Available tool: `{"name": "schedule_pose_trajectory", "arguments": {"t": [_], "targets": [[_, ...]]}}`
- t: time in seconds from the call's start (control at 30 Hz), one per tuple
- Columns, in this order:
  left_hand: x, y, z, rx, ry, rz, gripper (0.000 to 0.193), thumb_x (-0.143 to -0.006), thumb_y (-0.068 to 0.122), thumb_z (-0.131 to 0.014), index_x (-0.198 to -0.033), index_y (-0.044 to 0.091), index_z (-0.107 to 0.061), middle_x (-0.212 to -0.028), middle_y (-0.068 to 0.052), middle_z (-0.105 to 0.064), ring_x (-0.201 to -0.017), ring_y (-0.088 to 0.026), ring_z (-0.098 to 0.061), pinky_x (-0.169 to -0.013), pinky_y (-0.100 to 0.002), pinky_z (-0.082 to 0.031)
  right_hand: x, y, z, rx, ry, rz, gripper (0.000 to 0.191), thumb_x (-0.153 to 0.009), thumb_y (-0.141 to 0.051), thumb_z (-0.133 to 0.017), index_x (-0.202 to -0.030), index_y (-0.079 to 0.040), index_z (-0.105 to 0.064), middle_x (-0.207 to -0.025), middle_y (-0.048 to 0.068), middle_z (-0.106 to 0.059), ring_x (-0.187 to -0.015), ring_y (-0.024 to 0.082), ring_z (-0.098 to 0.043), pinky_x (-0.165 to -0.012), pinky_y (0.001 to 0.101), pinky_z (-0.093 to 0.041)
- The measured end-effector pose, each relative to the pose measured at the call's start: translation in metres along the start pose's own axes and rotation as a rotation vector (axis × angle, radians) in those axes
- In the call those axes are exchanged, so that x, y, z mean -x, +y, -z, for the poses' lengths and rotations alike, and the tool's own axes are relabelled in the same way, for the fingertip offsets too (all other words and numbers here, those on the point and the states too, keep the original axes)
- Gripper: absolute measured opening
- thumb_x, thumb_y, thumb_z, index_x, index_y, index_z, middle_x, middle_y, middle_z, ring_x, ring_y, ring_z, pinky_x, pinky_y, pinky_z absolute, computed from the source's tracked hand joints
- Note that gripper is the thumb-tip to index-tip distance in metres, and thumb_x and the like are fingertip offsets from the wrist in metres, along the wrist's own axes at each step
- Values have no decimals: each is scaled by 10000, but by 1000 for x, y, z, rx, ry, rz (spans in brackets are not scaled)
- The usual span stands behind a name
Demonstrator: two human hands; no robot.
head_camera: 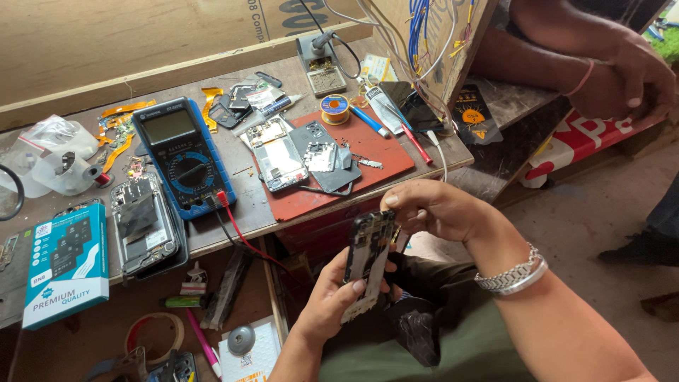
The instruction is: The person holds a disassembled smartphone in one hand and works on its internal components, picking small parts from the cluttered workbench and fitting them into the phone frame. Near the end they pick up a red multimeter probe and touch it to the phone while continuing to work on it.
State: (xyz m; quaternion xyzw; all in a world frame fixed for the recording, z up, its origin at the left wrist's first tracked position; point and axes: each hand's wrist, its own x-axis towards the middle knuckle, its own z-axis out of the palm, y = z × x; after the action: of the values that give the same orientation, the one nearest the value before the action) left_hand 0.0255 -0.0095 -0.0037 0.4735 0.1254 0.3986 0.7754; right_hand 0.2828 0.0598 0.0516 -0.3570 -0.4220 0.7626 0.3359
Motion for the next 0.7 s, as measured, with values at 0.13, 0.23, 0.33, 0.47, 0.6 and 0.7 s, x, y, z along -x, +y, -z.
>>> {"name": "schedule_pose_trajectory", "arguments": {"t": [0.13,0.23,0.33,0.47,0.6,0.7], "targets": [[0,3,2,39,32,-4,684,-909,324,-712,-1447,-39,-497,-1309,-183,-649,-1038,-208,-670,-950,-378,-574,-11,20,7,-226,-117,-36,269,-974,-230,-612,-740,-110,-558,-661,-54,-464,-638,88,-486,-604,260,-387],[-1,4,3,83,69,-37,689,-915,344,-712,-1445,-42,-500,-1263,-200,-656,-1030,-223,-675,-919,-381,-579,-14,40,3,-248,-134,-28,270,-942,-255,-571,-727,-94,-539,-641,-38,-470,-701,131,-557,-638,276,-408],[0,3,5,121,123,-57,687,-921,371,-703,-1440,-31,-498,-1245,-208,-659,-1015,-236,-682,-891,-373,-578,-9,56,-5,-310,-217,121,210,-983,-221,-574,-834,-74,-575,-676,-59,-464,-624,65,-426,-625,257,-361],[-1,-1,11,157,159,-27,688,-920,379,-683,-1455,-7,-488,-1248,-208,-668,-999,-237,-691,-882,-371,-584,3,57,-19,-71,-55,250,192,-980,-191,-623,-877,-32,-597,-749,-38,-517,-699,65,-465,-653,240,-382],[-3,-11,18,137,215,-12,608,-947,304,-678,-1426,-14,-479,-1219,-198,-672,-992,-245,-688,-865,-381,-581,28,35,-45,154,-25,145,157,-889,-178,-667,-885,-25,-633,-793,47,-714,-646,126,-646,-587,304,-550],[-4,-21,19,-54,205,35,596,-941,185,-650,-1488,56,-450,-1314,-112,-604,-1158,-136,-615,-1010,-304,-521,39,18,-72,674,-32,232,211,-900,-201,-726,-961,1,-725,-811,35,-727,-666,98,-681,-585,256,-557]]}}
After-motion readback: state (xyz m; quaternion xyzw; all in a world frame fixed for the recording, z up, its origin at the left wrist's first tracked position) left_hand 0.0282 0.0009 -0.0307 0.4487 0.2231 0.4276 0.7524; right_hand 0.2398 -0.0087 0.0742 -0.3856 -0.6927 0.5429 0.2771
